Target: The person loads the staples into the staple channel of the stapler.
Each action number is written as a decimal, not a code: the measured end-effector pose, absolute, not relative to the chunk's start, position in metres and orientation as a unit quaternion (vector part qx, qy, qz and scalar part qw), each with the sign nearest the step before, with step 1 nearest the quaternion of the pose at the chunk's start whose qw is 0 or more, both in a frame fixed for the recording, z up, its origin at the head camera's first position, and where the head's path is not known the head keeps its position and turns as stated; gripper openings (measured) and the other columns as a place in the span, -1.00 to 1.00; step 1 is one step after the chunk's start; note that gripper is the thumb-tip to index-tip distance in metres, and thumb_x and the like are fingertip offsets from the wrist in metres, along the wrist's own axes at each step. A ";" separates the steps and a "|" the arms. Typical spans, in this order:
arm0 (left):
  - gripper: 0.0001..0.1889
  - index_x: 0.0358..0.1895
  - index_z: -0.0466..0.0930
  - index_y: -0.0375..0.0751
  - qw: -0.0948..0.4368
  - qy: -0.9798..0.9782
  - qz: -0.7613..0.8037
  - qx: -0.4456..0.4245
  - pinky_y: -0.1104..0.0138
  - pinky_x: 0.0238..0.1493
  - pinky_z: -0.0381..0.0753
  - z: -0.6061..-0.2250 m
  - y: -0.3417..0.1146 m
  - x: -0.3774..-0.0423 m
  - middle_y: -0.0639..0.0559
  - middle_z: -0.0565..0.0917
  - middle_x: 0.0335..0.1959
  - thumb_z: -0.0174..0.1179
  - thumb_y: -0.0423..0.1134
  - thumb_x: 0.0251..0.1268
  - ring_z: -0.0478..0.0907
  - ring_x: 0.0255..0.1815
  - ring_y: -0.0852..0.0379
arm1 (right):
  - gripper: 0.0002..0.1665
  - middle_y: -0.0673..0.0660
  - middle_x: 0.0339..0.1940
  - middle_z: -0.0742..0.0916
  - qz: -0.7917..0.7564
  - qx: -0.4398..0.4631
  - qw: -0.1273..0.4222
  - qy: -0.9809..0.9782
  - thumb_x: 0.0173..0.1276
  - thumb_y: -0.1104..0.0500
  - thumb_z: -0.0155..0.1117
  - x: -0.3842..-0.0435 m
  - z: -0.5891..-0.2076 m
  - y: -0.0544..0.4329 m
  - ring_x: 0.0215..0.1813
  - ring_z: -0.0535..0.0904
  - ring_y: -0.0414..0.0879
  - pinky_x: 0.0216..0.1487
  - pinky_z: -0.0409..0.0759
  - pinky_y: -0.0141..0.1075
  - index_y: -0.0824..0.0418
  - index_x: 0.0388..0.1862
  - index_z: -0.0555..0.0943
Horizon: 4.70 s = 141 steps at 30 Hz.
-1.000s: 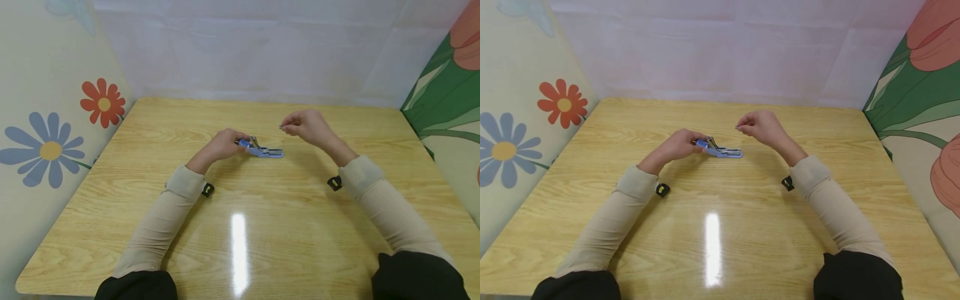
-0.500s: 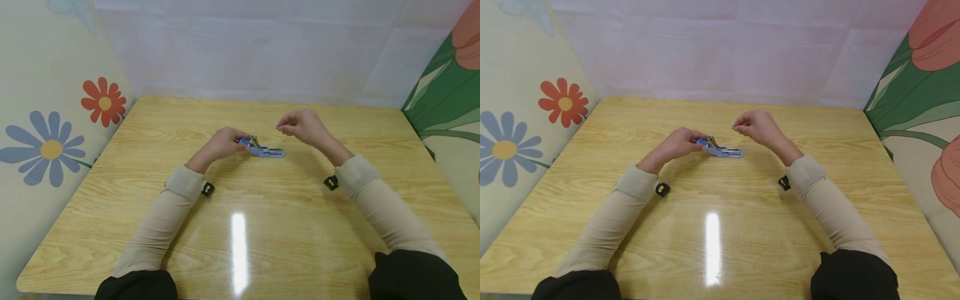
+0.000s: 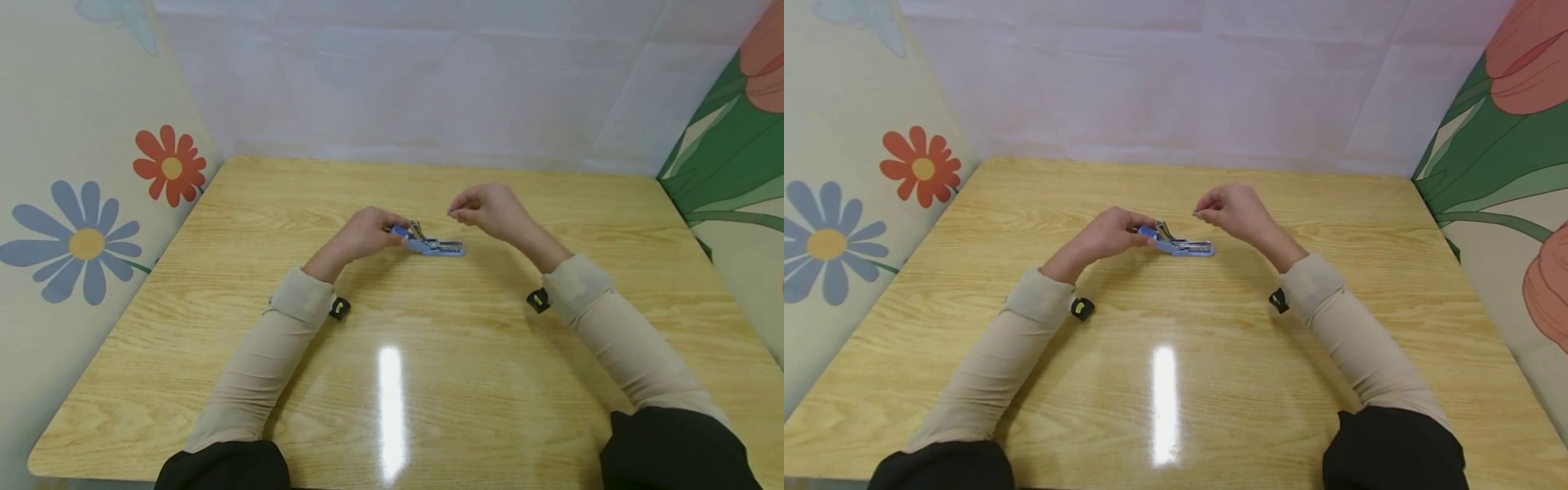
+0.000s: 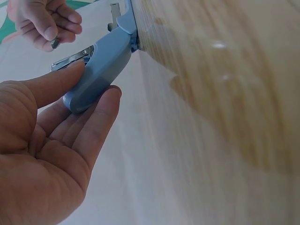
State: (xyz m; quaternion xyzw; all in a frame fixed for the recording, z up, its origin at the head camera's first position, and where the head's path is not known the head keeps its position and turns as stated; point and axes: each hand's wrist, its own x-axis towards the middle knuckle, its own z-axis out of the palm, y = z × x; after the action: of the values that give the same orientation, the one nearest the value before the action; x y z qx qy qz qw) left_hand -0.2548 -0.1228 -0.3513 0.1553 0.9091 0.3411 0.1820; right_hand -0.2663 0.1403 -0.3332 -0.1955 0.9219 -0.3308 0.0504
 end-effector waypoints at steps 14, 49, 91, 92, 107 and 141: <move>-0.54 0.39 0.54 -0.05 0.178 0.912 0.337 0.152 0.16 0.03 0.47 -0.351 -0.124 -0.254 -0.06 0.60 0.35 0.24 -0.14 0.47 0.56 0.14 0.01 | -0.80 0.20 -0.13 0.83 -0.318 -0.208 0.063 0.923 0.47 0.15 0.31 -0.265 -0.345 0.138 -0.13 0.76 0.03 -0.12 0.69 -0.20 0.22 -0.07 0.76; -0.54 0.37 0.56 -0.04 0.177 0.910 0.343 0.151 0.20 -0.09 0.43 -0.353 -0.124 -0.255 -0.04 0.60 0.36 0.25 -0.12 0.46 0.55 0.01 0.03 | -0.83 0.15 -0.16 0.85 -0.260 -0.240 0.072 0.933 0.45 0.16 0.34 -0.261 -0.363 0.132 -0.16 0.75 -0.02 -0.03 0.67 -0.12 0.21 -0.12 0.78; -0.55 0.36 0.57 -0.06 0.173 0.914 0.342 0.137 0.24 -0.18 0.40 -0.351 -0.122 -0.255 -0.06 0.64 0.30 0.26 -0.12 0.45 0.53 -0.10 0.03 | -0.80 0.13 -0.15 0.85 -0.192 -0.274 0.077 0.939 0.48 0.14 0.30 -0.262 -0.366 0.126 -0.18 0.74 -0.03 -0.03 0.65 -0.10 0.19 -0.10 0.79; -0.55 0.36 0.57 -0.06 0.173 0.913 0.343 0.136 0.24 -0.17 0.40 -0.351 -0.122 -0.255 -0.06 0.65 0.30 0.26 -0.12 0.45 0.53 -0.10 0.04 | -0.80 0.12 -0.15 0.85 -0.191 -0.274 0.076 0.940 0.48 0.14 0.30 -0.262 -0.366 0.126 -0.18 0.74 -0.04 -0.03 0.65 -0.10 0.19 -0.10 0.79; -0.54 0.36 0.57 -0.05 0.170 0.914 0.343 0.138 0.22 -0.07 0.45 -0.352 -0.123 -0.255 -0.06 0.64 0.31 0.26 -0.11 0.45 0.56 0.04 0.05 | -0.80 0.13 -0.17 0.86 -0.173 -0.295 0.051 0.938 0.46 0.15 0.31 -0.260 -0.366 0.125 -0.15 0.77 0.01 0.14 0.61 -0.03 0.21 -0.12 0.80; -0.55 0.36 0.56 -0.06 0.168 0.913 0.339 0.150 0.22 -0.08 0.45 -0.353 -0.122 -0.255 -0.06 0.63 0.32 0.25 -0.12 0.46 0.57 0.01 0.04 | -0.80 0.14 -0.14 0.85 -0.159 -0.292 0.047 0.942 0.47 0.17 0.31 -0.261 -0.366 0.123 -0.11 0.77 0.02 0.08 0.64 -0.05 0.22 -0.10 0.80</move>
State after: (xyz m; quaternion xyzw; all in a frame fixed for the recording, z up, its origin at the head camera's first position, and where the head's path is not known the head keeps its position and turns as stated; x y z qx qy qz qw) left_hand -0.2552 -0.1222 -0.3532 0.1504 0.9135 0.3388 0.1677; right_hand -0.2605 0.1229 -0.3662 -0.2924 0.9418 -0.1590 0.0469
